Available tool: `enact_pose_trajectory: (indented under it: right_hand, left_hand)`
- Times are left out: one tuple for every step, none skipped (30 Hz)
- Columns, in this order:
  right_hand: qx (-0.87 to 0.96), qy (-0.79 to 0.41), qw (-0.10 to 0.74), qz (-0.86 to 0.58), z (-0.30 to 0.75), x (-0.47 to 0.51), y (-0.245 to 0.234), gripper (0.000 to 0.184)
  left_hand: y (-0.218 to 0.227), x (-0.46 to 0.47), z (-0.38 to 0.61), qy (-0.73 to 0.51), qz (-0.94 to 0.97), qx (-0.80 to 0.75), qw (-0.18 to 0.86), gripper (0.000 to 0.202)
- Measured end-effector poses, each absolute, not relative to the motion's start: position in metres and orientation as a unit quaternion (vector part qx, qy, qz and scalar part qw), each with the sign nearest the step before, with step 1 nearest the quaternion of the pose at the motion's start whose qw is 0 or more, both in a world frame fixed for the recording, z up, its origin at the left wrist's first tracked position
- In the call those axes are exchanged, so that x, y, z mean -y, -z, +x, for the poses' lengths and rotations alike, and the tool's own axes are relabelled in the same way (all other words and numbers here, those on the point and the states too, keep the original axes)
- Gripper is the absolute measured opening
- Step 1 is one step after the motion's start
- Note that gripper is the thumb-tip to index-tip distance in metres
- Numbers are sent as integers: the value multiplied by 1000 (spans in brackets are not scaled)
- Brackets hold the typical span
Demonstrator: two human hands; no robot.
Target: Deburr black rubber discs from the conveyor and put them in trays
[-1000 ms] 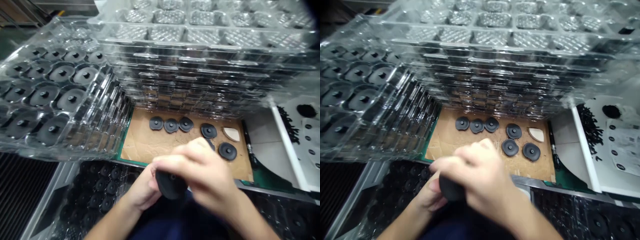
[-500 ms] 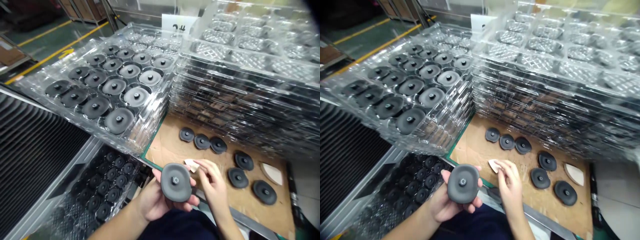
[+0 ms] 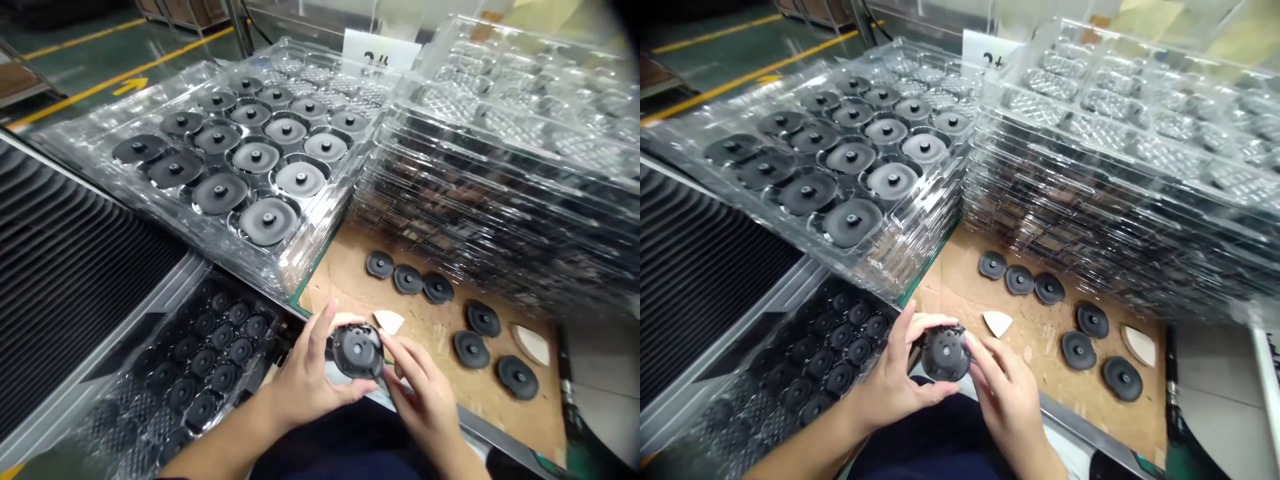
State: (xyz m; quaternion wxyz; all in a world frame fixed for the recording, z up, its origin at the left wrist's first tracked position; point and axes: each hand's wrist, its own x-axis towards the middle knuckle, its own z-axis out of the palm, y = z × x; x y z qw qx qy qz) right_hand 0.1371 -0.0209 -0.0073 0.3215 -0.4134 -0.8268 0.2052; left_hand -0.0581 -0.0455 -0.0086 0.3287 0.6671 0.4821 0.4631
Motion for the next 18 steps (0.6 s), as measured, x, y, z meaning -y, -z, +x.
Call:
enact_pose_trajectory:
  right_hand:
    - [844, -193, 312, -390, 138, 18, 4, 41]
    - [856, -192, 302, -372, 139, 16, 1, 35]
    - [862, -200, 294, -361, 139, 14, -1, 29]
    - [862, -213, 289, -358, 138, 14, -2, 25]
    - [858, -229, 286, -360, 136, 16, -2, 24]
    - [851, -244, 284, -368, 132, 19, 0, 25]
    - [845, -255, 281, -376, 127, 24, 2, 27]
    - [843, -263, 277, -380, 121, 30, 6, 31]
    - [844, -272, 270, -377, 115, 36, 10, 33]
    - [847, -283, 261, -367, 110, 42, 15, 34]
    - [852, -293, 250, -354, 106, 47, 21, 33]
    - [859, -301, 240, -338, 103, 50, 27, 32]
    - [865, -306, 231, -323, 103, 51, 33, 31]
    - [871, -306, 225, -312, 105, 49, 40, 29]
    - [875, -303, 221, -306, 110, 46, 47, 28]
    - [876, -298, 221, -307, 115, 40, 55, 29]
    - [876, -291, 225, -310, 122, 34, 64, 31]
    - [876, -287, 228, -314, 129, 28, 73, 33]
  left_hand:
    - [6, 46, -59, -453, 660, -488, 347, 107]
    - [4, 47, -61, -441, 643, -496, 383, 103]
    - [2, 48, -62, -428, 614, -506, 429, 94]
    - [1, 49, -63, -413, 578, -517, 478, 82]
    - [2, 51, -64, -399, 542, -526, 520, 69]
    - [5, 55, -64, -389, 510, -534, 550, 61]
    - [10, 60, -65, -381, 488, -545, 566, 60]
    - [17, 66, -66, -374, 476, -558, 567, 62]
    - [25, 75, -68, -366, 471, -576, 559, 63]
    - [34, 85, -71, -355, 464, -595, 552, 59]
    - [45, 96, -78, -342, 456, -619, 541, 54]
    - [56, 107, -87, -326, 447, -647, 526, 46]
    - [66, 120, -101, -309, 434, -680, 504, 36]
    - [75, 135, -119, -292, 418, -720, 471, 28]
    - [82, 150, -141, -275, 400, -759, 434, 26]
    - [88, 167, -165, -259, 378, -801, 385, 26]
    - [92, 186, -191, -239, 351, -841, 335, 25]
    - [95, 205, -216, -216, 325, -873, 294, 28]
